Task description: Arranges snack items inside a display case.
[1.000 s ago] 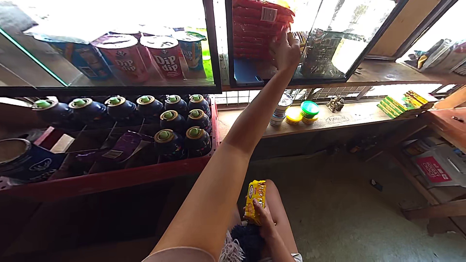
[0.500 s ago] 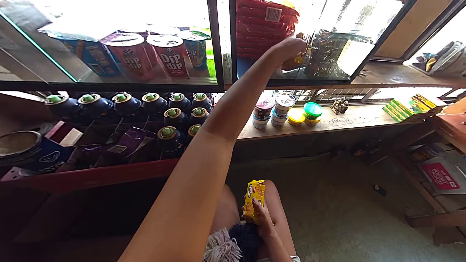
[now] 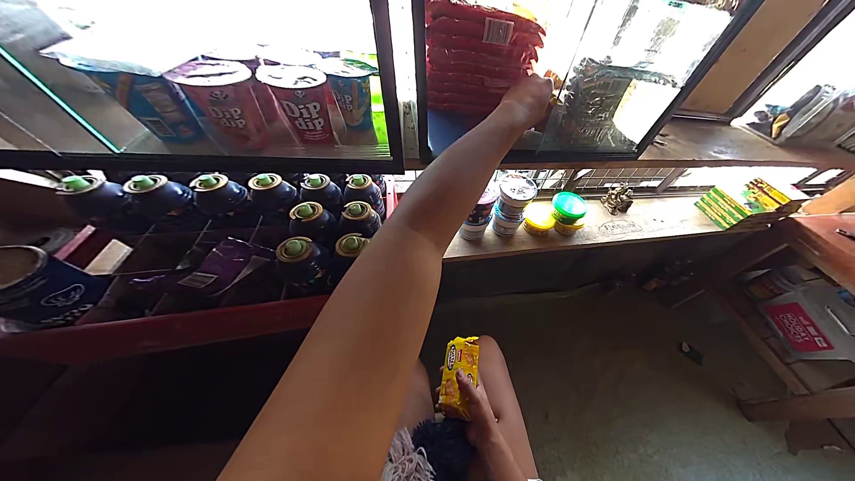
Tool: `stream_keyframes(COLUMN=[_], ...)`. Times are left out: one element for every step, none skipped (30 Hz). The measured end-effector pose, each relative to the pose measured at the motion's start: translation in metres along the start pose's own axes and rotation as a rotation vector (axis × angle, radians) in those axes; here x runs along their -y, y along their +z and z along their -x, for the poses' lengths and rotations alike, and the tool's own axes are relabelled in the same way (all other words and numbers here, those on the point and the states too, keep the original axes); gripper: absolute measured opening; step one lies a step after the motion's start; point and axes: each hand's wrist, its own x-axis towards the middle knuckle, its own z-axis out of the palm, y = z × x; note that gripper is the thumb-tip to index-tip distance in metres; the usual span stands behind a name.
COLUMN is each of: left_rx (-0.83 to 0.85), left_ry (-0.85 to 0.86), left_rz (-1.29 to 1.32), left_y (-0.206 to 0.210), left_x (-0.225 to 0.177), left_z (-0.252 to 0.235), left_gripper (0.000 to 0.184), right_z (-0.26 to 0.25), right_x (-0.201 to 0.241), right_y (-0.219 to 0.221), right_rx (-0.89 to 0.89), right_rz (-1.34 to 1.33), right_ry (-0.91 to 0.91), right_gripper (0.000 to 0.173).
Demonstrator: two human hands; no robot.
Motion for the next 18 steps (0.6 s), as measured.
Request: stream_keyframes(left_rx=[0.003,-0.006,0.007,0.033,0.073,0.109,0.138,0.168,0.193,0.216,0.233,0.253,0.257,0.264,0.256,0.24,0.212,0.189], left_ry=[-0.01,-0.006,-0.006,-0.007,-0.002,0.008,0.019,0.028,0.032,0.028,0.021,-0.009,-0.053,-0.097,-0.132,-0.15,-0.153,-0.147], left_rz=[0.009,0.056,0.123,0.171,0.131,0.043,-0.038,-0.094,-0.117,-0.114,-0.094,-0.053,0.002,0.078,0.176,0.254,0.31,0.342], left_y=[0.003,0.004,-0.001,-0.008,-0.02,-0.029,-0.034,-0.034,-0.033,-0.032,-0.032,-0.036,-0.04,-0.045,-0.046,-0.044,-0.042,-0.042], left_x=[-0.001,-0.001,-0.003,-0.005,-0.011,-0.015,-0.016,-0.014,-0.01,-0.006,-0.003,-0.003,-0.005,-0.007,-0.007,-0.005,-0.003,-0.003], left_z=[-0.005,-0.009,-0.007,-0.003,-0.001,-0.003,-0.01,-0.021,-0.031,-0.039,-0.044,-0.042,-0.038,-0.032,-0.032,-0.035,-0.037,-0.036], left_gripper=[0.026,0.026,0.025,0.023,0.025,0.029,0.031,0.034,0.032,0.03,0.025,0.02,0.016,0.018,0.023,0.028,0.031,0.031], right_z=[0.0,0.0,0.0,0.001,0.001,0.001,0.0,0.0,-0.001,-0.002,-0.003,-0.002,-0.002,-0.002,-0.002,-0.002,0.0,0.002], right_x=[0.0,0.001,0.002,0.002,0.003,0.003,0.003,0.003,0.003,0.003,0.003,0.002,0.002,0.002,0.001,0.002,0.004,0.007], right_y=[0.0,-0.001,-0.001,-0.001,-0.001,0.0,0.0,0.001,0.001,0.002,0.002,0.002,0.002,0.002,0.001,0.002,0.004,0.008], right_rx=[0.001,0.0,-0.005,-0.009,-0.01,-0.013,-0.015,-0.017,-0.016,-0.014,-0.008,0.0,0.009,0.013,0.016,0.012,0.002,-0.014], right_rz=[-0.009,-0.018,-0.026,-0.025,-0.02,-0.018,-0.021,-0.022,-0.025,-0.025,-0.026,-0.023,-0.017,-0.016,-0.022,-0.032,-0.035,-0.033], right_ry=[0.003,0.005,0.011,0.015,0.015,0.013,0.013,0.016,0.02,0.025,0.032,0.036,0.035,0.036,0.037,0.034,0.028,0.022], right_gripper=[0.081,0.082,0.081,0.081,0.081,0.082,0.083,0.083,0.083,0.081,0.08,0.08,0.081,0.083,0.086,0.086,0.083,0.081])
